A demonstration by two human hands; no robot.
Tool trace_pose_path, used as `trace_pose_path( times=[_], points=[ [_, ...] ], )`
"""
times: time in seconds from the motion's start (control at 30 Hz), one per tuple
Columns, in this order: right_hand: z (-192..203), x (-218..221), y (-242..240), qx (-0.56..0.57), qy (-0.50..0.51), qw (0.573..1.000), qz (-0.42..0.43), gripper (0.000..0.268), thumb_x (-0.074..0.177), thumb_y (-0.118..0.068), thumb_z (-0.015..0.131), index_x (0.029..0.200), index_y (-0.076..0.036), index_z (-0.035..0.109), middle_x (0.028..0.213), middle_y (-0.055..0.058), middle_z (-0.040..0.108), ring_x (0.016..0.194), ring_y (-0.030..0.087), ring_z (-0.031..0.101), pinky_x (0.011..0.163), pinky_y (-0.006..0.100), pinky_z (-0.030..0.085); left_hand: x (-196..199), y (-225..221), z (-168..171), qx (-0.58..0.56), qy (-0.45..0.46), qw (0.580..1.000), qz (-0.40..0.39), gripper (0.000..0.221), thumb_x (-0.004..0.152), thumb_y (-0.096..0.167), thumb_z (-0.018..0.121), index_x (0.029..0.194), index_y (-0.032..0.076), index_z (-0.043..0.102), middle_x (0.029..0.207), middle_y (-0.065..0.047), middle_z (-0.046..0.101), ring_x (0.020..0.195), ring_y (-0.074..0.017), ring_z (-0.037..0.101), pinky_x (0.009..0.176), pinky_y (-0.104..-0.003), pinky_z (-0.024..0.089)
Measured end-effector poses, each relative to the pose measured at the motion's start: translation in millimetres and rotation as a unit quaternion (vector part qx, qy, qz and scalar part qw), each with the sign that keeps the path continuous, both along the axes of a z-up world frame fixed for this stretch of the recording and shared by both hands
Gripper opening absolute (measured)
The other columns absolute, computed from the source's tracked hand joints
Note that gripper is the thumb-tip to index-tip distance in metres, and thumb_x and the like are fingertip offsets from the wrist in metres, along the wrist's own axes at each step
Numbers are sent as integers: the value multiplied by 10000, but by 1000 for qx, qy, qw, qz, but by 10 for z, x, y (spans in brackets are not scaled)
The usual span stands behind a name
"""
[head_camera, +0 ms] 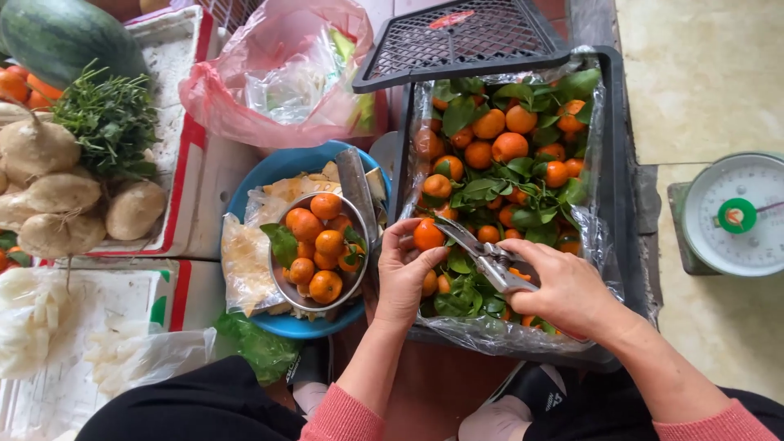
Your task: Trimming stems and leaves from kumquats using garden shears and sorting them into a bowl.
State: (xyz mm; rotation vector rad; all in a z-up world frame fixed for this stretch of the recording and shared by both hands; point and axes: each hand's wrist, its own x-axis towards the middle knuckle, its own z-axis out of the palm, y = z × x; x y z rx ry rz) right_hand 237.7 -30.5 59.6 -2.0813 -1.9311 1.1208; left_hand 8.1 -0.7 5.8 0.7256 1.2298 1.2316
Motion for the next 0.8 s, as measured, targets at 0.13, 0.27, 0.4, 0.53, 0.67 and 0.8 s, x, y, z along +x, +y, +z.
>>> trace_pose_path(
  times=[0.13,0.27,0.4,0.53,0.67,0.8],
  points=[
    [64,-30,17,-35,24,999,-9,848,611,-442,732,1438,-431,543,1191,-1,760,1099,355,731,982,481,544,102,19,-98,17,40,999,20,607,758,31,904,1281,166,628,1113,-71,625,922,-138,700,835,-284,641],
    [48,-71,-18,-38,30,998,-41,763,615,-401,735,1365,-451,601,1002,29,796,1019,352,747,925,460,553,171,74,-56,53,59,996,42,556,784,20,880,1251,165,615,1223,-79,587,981,-174,695,857,-318,646],
    [30,-79,15,-45,119,980,-152,673,607,-321,795,1269,-411,716,865,38,829,913,276,786,881,401,563,113,79,-155,-2,-17,998,59,591,791,34,868,1291,167,584,1091,-68,652,898,-145,721,802,-297,656],
    [-10,121,101,-71,136,978,-142,772,622,-367,809,1371,-384,623,1029,96,816,1045,356,744,949,475,518,35,63,-67,-20,-103,992,77,558,792,71,873,1256,129,569,1149,-102,660,910,-186,724,789,-305,653],
    [179,-14,60,-52,70,994,-61,855,558,-384,848,1380,-382,613,1237,45,766,1139,350,720,999,482,512,-33,57,-87,-31,-150,986,63,507,845,129,842,1262,100,555,1135,-103,630,922,-234,726,765,-332,656],
    [201,-79,28,-40,28,999,-10,864,595,-389,802,1430,-392,581,1266,22,737,1173,316,716,1061,420,484,-24,61,-198,12,-91,993,78,605,772,138,902,1262,116,547,1091,-75,637,864,-171,719,742,-283,651]
  ],
)
